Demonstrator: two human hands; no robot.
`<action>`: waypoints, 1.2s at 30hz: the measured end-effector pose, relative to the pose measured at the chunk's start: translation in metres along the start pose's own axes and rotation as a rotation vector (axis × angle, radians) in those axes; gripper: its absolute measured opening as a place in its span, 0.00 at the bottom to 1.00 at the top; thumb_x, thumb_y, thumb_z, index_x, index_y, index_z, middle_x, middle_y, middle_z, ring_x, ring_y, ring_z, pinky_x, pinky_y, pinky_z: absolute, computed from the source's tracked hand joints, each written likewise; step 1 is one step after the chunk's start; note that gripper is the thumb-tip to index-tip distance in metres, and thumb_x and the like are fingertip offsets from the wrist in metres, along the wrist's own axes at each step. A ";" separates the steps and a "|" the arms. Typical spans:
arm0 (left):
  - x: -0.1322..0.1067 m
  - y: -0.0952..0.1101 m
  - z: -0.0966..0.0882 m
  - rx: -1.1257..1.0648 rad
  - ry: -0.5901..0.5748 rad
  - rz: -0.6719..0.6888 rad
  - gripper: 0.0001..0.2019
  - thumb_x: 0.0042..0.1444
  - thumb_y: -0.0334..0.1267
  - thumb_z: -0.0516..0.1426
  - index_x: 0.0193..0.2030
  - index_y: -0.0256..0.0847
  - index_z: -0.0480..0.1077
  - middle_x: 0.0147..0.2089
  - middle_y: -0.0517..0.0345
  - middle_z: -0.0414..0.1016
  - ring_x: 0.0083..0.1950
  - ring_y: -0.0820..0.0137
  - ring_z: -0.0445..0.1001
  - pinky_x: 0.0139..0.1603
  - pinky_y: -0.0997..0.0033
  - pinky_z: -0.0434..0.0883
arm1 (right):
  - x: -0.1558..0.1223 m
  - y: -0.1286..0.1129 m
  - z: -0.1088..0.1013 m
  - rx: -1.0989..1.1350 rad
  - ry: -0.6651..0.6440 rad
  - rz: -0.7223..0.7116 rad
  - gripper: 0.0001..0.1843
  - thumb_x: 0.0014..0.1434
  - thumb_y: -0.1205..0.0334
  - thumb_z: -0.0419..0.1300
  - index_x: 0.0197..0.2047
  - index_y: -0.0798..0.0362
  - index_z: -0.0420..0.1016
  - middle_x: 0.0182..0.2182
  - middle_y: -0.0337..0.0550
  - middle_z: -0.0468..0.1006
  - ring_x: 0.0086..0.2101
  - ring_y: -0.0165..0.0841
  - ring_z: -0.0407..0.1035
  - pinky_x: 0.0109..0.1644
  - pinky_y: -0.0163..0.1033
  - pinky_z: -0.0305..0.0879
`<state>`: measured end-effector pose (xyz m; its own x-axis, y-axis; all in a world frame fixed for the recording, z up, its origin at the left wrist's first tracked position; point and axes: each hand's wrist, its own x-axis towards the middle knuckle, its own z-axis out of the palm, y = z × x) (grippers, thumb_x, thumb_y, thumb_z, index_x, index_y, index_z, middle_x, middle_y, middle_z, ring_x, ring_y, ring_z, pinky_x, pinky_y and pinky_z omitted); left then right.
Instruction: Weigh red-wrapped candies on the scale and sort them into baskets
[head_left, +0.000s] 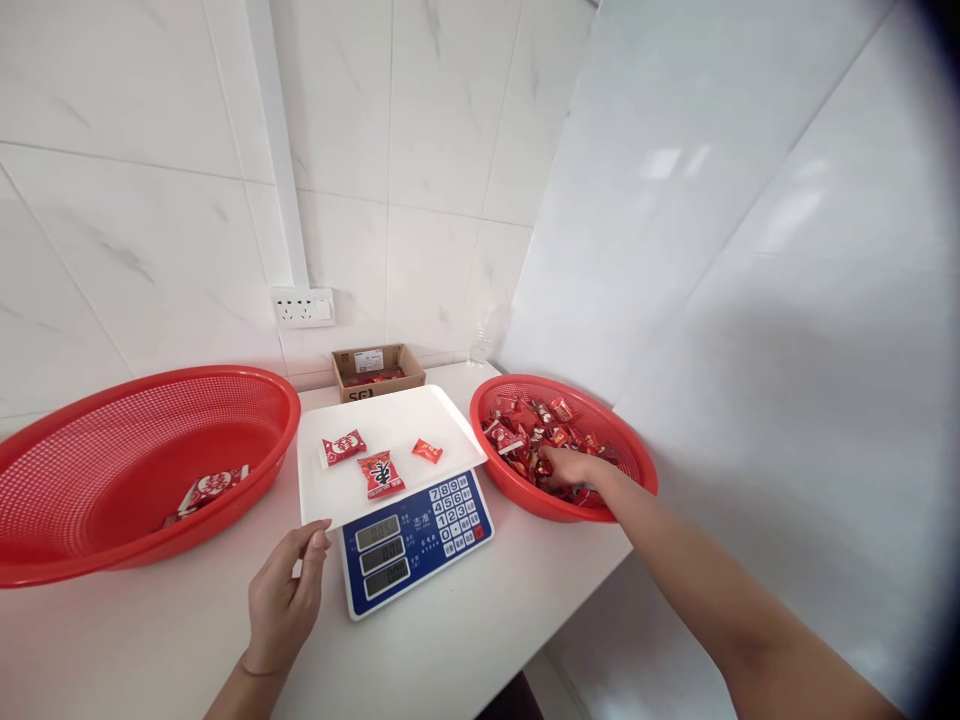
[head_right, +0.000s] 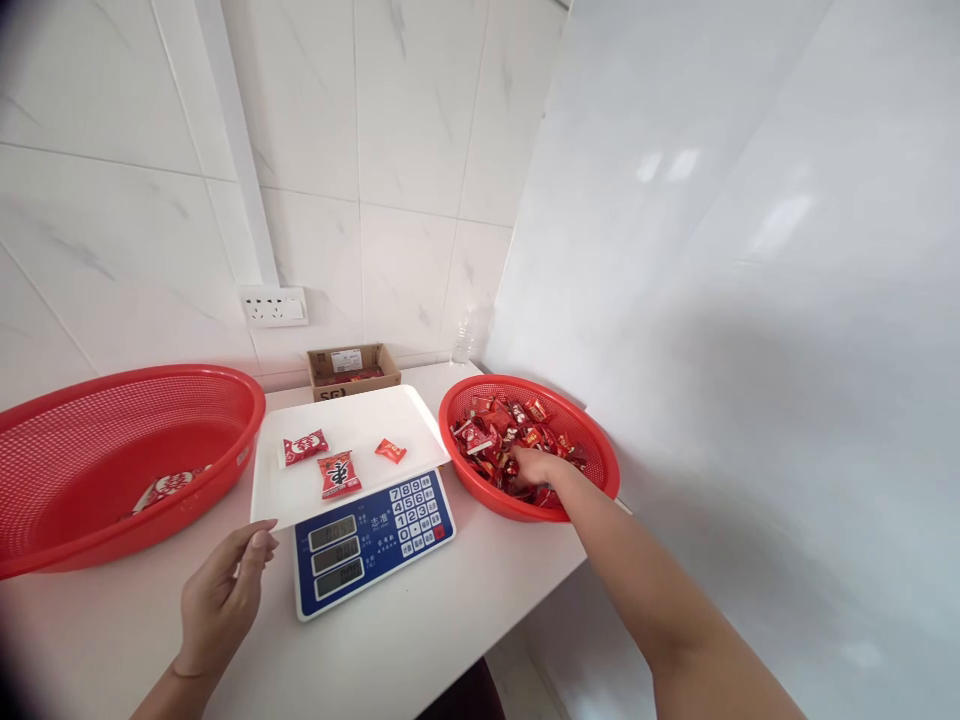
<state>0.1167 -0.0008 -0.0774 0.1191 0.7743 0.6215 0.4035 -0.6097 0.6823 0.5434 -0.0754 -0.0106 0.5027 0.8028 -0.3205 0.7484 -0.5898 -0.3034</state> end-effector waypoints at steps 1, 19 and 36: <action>0.000 0.001 0.000 0.003 0.004 0.011 0.15 0.60 0.47 0.50 0.38 0.40 0.73 0.26 0.59 0.75 0.26 0.73 0.75 0.28 0.77 0.72 | -0.001 -0.001 0.000 0.005 -0.020 -0.010 0.23 0.33 0.72 0.69 0.37 0.49 0.75 0.29 0.45 0.76 0.33 0.42 0.72 0.34 0.41 0.67; 0.001 0.011 0.002 0.031 0.000 0.043 0.16 0.59 0.47 0.50 0.36 0.39 0.73 0.26 0.58 0.76 0.24 0.73 0.74 0.25 0.78 0.71 | 0.001 0.004 -0.005 -0.060 -0.163 -0.103 0.20 0.48 0.55 0.65 0.44 0.52 0.70 0.38 0.46 0.77 0.36 0.38 0.71 0.37 0.36 0.64; -0.010 0.030 0.009 0.003 -0.083 0.285 0.10 0.60 0.40 0.51 0.37 0.40 0.72 0.26 0.60 0.76 0.23 0.75 0.74 0.22 0.81 0.68 | 0.004 0.006 -0.004 -0.072 0.008 -0.011 0.15 0.60 0.56 0.58 0.47 0.55 0.69 0.40 0.45 0.74 0.36 0.33 0.70 0.41 0.41 0.66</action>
<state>0.1361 -0.0256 -0.0667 0.3020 0.5835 0.7539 0.3456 -0.8040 0.4839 0.5513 -0.0757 -0.0102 0.4971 0.8102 -0.3106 0.7829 -0.5731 -0.2420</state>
